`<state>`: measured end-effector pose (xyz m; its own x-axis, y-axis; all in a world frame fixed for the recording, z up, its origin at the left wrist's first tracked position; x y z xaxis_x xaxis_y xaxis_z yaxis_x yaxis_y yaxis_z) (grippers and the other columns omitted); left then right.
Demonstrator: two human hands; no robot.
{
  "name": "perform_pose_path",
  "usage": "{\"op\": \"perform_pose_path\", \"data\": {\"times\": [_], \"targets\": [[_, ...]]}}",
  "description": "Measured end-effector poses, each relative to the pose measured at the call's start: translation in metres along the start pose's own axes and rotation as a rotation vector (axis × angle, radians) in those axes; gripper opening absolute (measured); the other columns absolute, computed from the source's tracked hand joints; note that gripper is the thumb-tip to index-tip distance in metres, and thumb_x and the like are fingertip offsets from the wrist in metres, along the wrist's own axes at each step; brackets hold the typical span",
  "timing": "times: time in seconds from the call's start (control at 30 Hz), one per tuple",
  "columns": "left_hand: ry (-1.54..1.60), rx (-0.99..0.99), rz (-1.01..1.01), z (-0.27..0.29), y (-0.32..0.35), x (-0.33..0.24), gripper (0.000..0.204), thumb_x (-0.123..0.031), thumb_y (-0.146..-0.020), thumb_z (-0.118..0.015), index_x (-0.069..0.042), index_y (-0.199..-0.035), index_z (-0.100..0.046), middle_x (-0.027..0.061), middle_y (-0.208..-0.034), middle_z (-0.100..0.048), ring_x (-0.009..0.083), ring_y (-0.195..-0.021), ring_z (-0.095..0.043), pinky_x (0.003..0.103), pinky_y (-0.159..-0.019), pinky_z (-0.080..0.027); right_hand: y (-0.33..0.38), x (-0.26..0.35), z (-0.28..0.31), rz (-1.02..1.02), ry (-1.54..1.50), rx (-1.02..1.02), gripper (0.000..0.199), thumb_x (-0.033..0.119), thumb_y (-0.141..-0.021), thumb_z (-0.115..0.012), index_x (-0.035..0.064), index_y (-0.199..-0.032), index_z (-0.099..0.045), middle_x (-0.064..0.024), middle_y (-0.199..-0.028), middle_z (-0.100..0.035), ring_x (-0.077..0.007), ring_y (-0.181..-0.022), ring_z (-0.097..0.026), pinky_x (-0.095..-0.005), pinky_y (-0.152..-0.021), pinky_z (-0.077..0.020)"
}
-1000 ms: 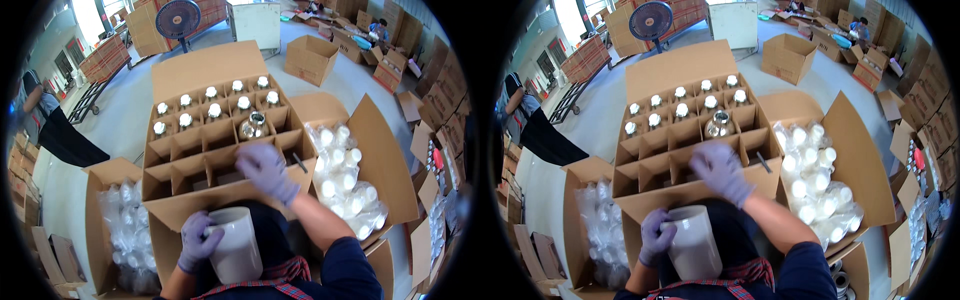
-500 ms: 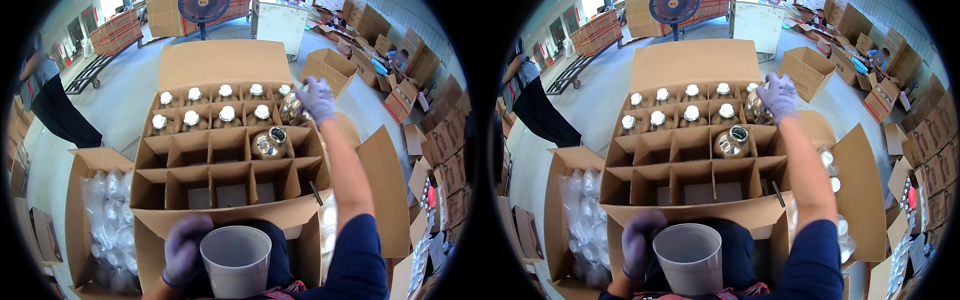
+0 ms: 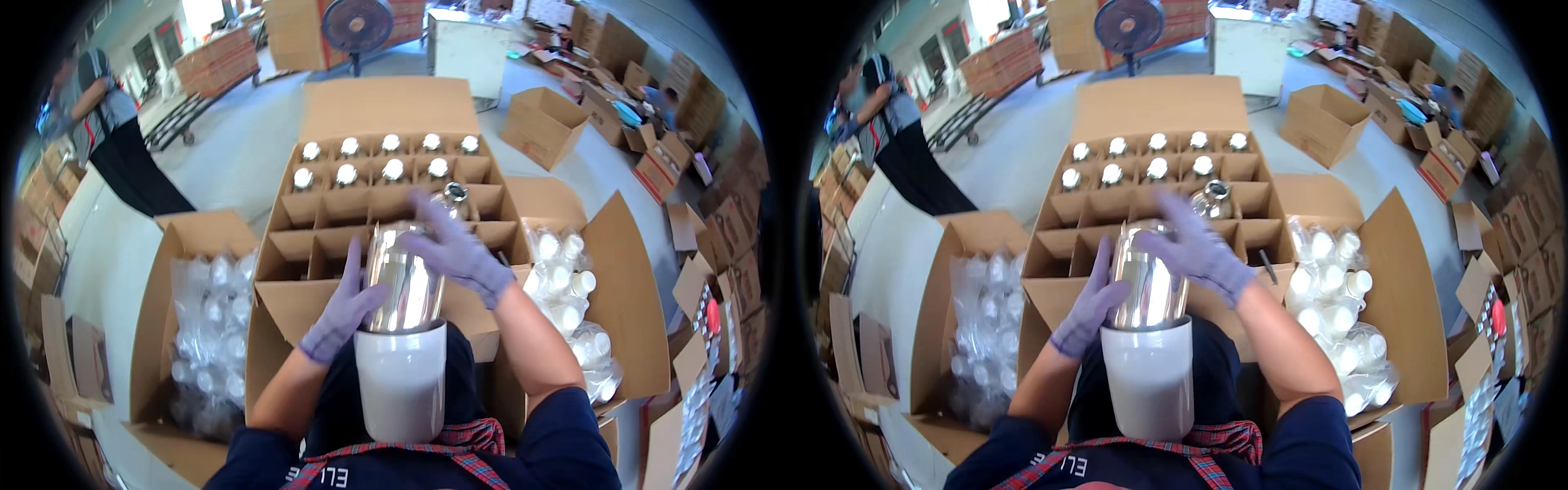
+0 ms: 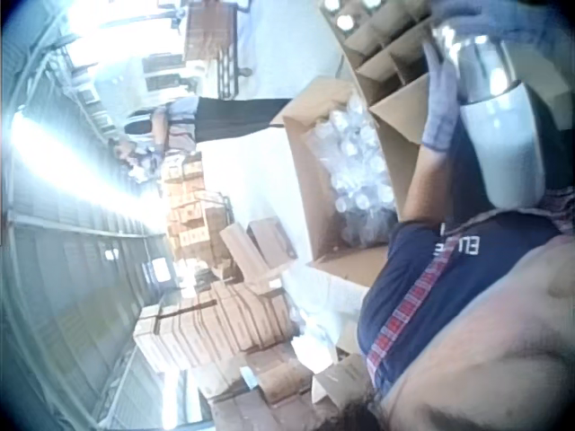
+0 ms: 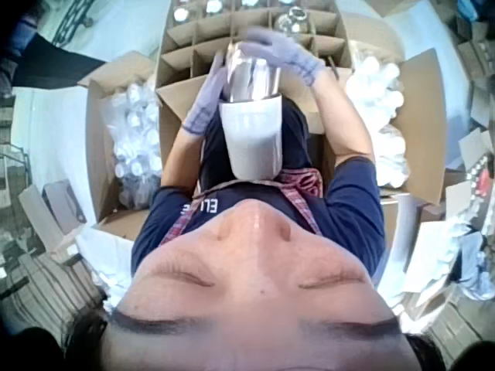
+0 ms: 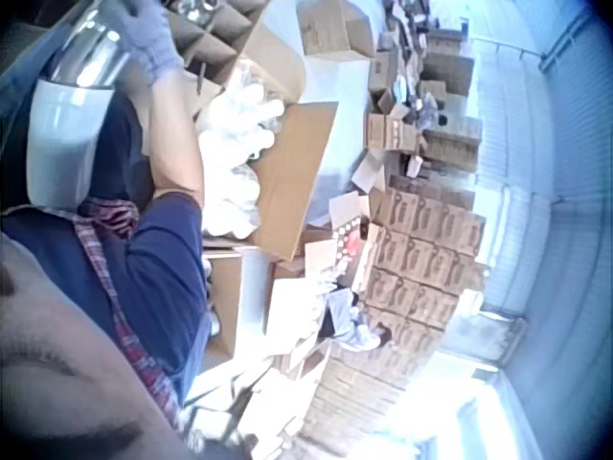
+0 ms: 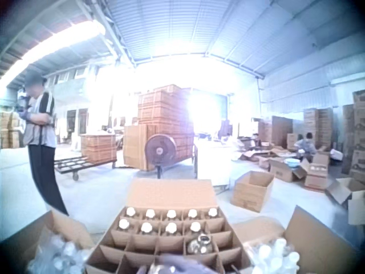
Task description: The person assembles white thermos bottles by inserting inner liners, screwing on lids, and placing each completed unit into a plastic bag. They then place the bagged thermos into a cardboard box with dividers.
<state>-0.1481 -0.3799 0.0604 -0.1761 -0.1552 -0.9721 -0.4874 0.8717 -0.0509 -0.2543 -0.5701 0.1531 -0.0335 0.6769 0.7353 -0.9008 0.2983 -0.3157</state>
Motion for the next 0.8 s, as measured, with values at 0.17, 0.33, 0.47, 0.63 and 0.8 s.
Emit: {"op": "perform_pose_path", "data": {"times": [0.17,0.33,0.47,0.63,0.8], "targets": [[-0.392,-0.084,0.175,0.008,0.090,0.006,0.077,-0.024,-0.099,-0.055,0.007,-0.155,-0.012,0.0219,-0.137,-0.052,0.0259,-0.125,-0.051,0.035,-0.108,-0.039,0.032,-0.039,-0.079,0.106,-0.199,0.688,0.046,0.039,-0.096,-0.062,0.0028,-0.125,-0.064,-0.0125,-0.121,-0.068,-0.0204,-0.114,-0.061,-0.0327,-0.101,-0.0464],[-0.592,0.272,-0.194,-0.058,0.132,-0.026,0.100,-0.030,-0.082,-0.077,0.011,-0.152,-0.019,0.0295,-0.154,-0.031,0.0364,-0.146,-0.029,0.038,-0.119,-0.023,0.088,-0.026,-0.026,-0.233,-0.256,0.766,0.051,0.035,-0.098,-0.058,0.0034,-0.137,-0.054,-0.0127,-0.131,-0.061,-0.0219,-0.123,-0.055,-0.0350,-0.106,-0.0428],[-0.468,0.471,-0.137,-0.042,0.171,0.008,0.106,-0.028,-0.078,-0.085,0.006,-0.154,-0.019,0.0284,-0.160,-0.018,0.0319,-0.151,-0.017,0.040,-0.121,-0.018,0.200,-0.030,0.030,-0.511,-0.399,0.435,0.051,0.030,-0.096,-0.060,-0.0005,-0.137,-0.054,-0.0148,-0.133,-0.061,-0.0221,-0.124,-0.056,-0.0340,-0.105,-0.0438],[-0.150,0.366,0.040,-0.004,0.209,0.034,0.089,-0.011,-0.072,-0.089,-0.001,-0.146,-0.040,0.0133,-0.142,-0.049,0.0239,-0.134,-0.047,0.037,-0.114,-0.036,0.395,-0.022,-0.019,-1.018,-0.965,-0.186,0.061,0.023,-0.093,-0.063,0.0003,-0.145,-0.045,-0.0126,-0.137,-0.057,-0.0209,-0.127,-0.053,-0.0335,-0.106,-0.0439],[-0.222,0.340,0.935,0.000,0.156,0.033,0.052,-0.044,-0.096,-0.055,0.001,-0.121,-0.060,0.0160,-0.116,-0.065,0.0205,-0.102,-0.065,0.033,-0.084,-0.052,0.433,-0.014,-0.042,-0.907,-0.904,-0.287,0.057,0.011,-0.085,-0.067,-0.0010,-0.139,-0.050,-0.0123,-0.123,-0.065,-0.0249,-0.109,-0.064,-0.0370,-0.093,-0.0533]]}}
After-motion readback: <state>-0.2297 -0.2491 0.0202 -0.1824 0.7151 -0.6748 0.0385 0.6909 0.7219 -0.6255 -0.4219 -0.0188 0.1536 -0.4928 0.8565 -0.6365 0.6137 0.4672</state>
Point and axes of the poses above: each hand's wrist, its own y-axis away from the middle knuckle, its own z-axis out of the back of the hand, x = y × z, the point moved 2 cm from there along -y, towards the middle knuckle
